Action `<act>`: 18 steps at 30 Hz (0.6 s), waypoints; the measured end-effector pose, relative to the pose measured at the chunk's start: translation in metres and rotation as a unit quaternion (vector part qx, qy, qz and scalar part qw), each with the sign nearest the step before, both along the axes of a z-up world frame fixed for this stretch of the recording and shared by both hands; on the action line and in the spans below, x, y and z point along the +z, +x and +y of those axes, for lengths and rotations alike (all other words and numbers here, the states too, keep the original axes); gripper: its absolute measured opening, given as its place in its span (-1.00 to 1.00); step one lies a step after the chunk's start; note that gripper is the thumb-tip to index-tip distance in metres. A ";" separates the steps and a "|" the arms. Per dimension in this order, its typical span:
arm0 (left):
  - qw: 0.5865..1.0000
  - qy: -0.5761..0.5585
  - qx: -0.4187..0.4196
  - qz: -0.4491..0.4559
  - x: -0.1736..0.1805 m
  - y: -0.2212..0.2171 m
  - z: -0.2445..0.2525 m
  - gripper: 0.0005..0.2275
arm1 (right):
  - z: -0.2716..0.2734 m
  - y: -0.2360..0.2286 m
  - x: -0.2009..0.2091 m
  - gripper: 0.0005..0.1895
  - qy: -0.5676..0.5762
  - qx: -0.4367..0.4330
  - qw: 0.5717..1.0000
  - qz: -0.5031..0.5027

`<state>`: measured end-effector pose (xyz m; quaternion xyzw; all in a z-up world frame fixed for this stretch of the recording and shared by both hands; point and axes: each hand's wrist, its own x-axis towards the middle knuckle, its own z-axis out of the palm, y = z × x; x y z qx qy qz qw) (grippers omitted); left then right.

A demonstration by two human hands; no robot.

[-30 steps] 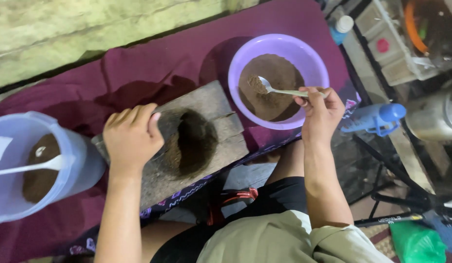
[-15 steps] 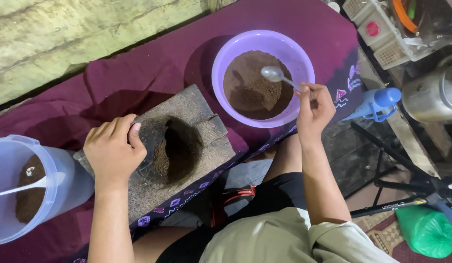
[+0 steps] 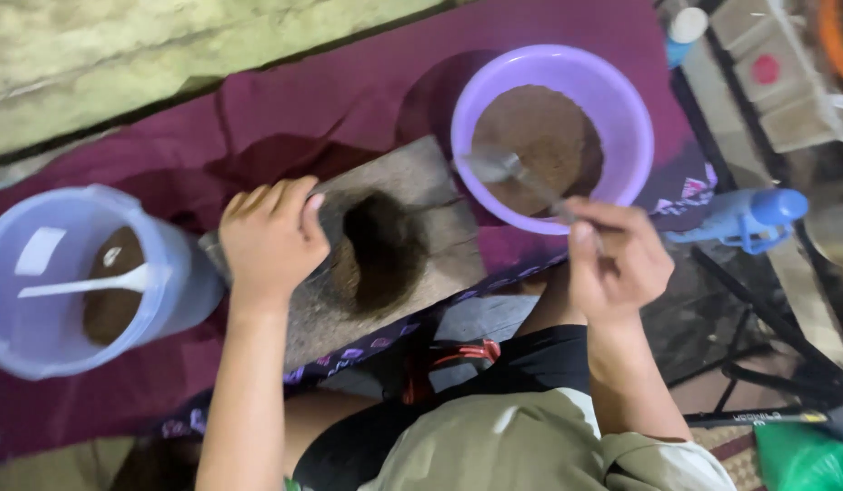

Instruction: Scraping and transferring powder from a mortar to bowls using a spoon.

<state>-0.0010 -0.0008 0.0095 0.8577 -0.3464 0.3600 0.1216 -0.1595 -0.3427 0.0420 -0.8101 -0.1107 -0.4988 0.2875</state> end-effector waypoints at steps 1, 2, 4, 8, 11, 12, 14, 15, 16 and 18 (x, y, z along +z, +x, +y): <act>1.000 0.004 0.012 0.003 -0.001 -0.002 0.001 -0.71 | 0.017 -0.007 0.000 -0.61 0.004 0.012 1.000 0.003; 1.000 -0.008 0.006 0.001 -0.001 -0.001 0.000 -0.73 | 0.033 -0.012 0.001 -0.73 0.024 0.026 0.994 0.099; 1.000 -0.020 0.010 0.001 0.000 0.000 -0.001 -0.75 | 0.064 -0.011 -0.001 -0.83 0.041 0.049 0.978 0.197; 0.999 -0.027 0.017 -0.013 0.003 -0.004 -0.003 -0.75 | 0.109 0.005 -0.006 -0.65 0.084 0.176 0.967 0.165; 0.999 -0.031 0.021 -0.015 0.001 -0.004 -0.001 -0.77 | 0.121 0.010 -0.006 -0.61 0.075 0.188 0.961 0.186; 0.999 -0.032 0.023 -0.018 -0.001 -0.004 -0.002 -0.78 | 0.122 0.011 -0.007 -0.60 0.070 0.194 0.960 0.187; 0.999 -0.035 0.022 -0.015 -0.003 -0.004 -0.001 -0.81 | 0.122 0.010 -0.010 -0.59 0.043 0.191 0.963 0.186; 0.999 -0.037 0.017 -0.013 -0.003 -0.004 0.000 -0.83 | 0.121 0.009 -0.011 -0.58 0.020 0.184 0.966 0.183; 0.999 -0.040 0.023 -0.012 -0.003 -0.005 0.000 -0.83 | 0.124 0.009 -0.010 -0.58 0.017 0.189 0.964 0.184; 0.999 -0.048 0.015 0.017 0.000 -0.006 0.000 -0.87 | 0.127 0.009 -0.006 -0.56 0.016 0.176 0.972 0.158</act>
